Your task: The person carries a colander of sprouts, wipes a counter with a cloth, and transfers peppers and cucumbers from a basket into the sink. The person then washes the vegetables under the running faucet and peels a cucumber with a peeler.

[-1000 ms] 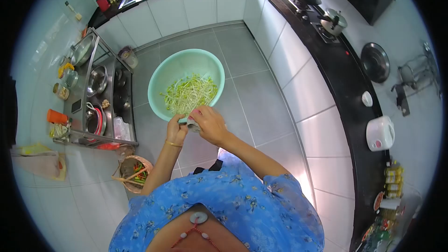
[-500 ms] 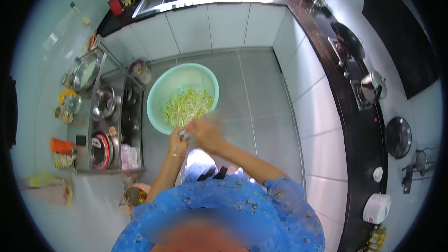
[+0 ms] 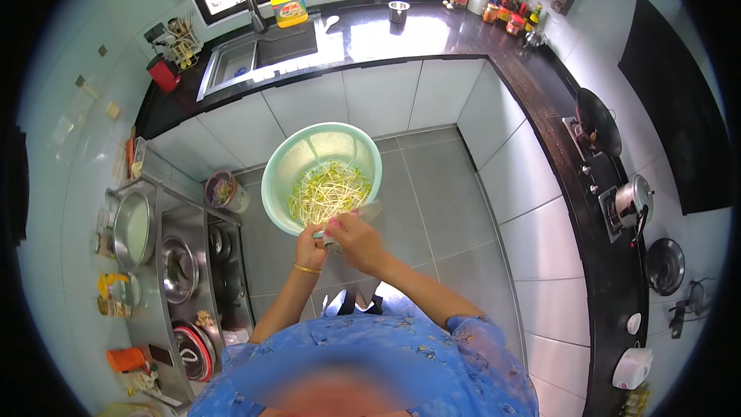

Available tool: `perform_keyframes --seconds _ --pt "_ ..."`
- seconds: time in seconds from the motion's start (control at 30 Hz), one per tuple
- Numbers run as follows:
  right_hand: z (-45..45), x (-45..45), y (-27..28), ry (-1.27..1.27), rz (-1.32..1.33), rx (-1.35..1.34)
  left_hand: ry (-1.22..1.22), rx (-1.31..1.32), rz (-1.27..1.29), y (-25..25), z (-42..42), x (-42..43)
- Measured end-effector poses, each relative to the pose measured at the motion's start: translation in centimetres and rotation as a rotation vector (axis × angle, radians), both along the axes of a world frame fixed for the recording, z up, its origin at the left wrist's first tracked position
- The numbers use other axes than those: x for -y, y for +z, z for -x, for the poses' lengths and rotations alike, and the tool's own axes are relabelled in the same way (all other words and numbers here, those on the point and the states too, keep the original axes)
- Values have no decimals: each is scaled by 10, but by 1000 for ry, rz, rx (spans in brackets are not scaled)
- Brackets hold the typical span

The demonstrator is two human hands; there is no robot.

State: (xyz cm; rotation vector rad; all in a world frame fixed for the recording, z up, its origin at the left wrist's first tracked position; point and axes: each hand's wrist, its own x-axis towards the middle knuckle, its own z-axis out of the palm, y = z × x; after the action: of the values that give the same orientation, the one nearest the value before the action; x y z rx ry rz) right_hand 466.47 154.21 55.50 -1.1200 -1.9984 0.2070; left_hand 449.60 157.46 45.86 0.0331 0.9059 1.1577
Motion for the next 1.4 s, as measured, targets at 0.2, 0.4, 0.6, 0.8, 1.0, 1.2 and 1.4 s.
perform_keyframes --seconds 0.2,0.4,0.6,0.8,1.0,1.2,1.4 --pt "-90 -186 -12 -222 174 -194 59 22 -29 31 -35 -129" --pt "-213 -385 -30 -255 433 -873 49 162 -64 30 -64 -265" --pt "-270 -560 -25 -101 628 -1393 245 107 -96 54 -78 -391" --pt "-340 -722 -50 -83 598 -1480 303 79 -49 55 -66 -506" --pt "-358 -841 -117 -758 577 -239 316 22 -75 45 -45 -635" --pt "-291 -900 -182 -1156 571 145 301 -59 36 71 -13 -766" --pt "-145 -978 -153 -753 467 103 222 -54 43 116 -19 -864"
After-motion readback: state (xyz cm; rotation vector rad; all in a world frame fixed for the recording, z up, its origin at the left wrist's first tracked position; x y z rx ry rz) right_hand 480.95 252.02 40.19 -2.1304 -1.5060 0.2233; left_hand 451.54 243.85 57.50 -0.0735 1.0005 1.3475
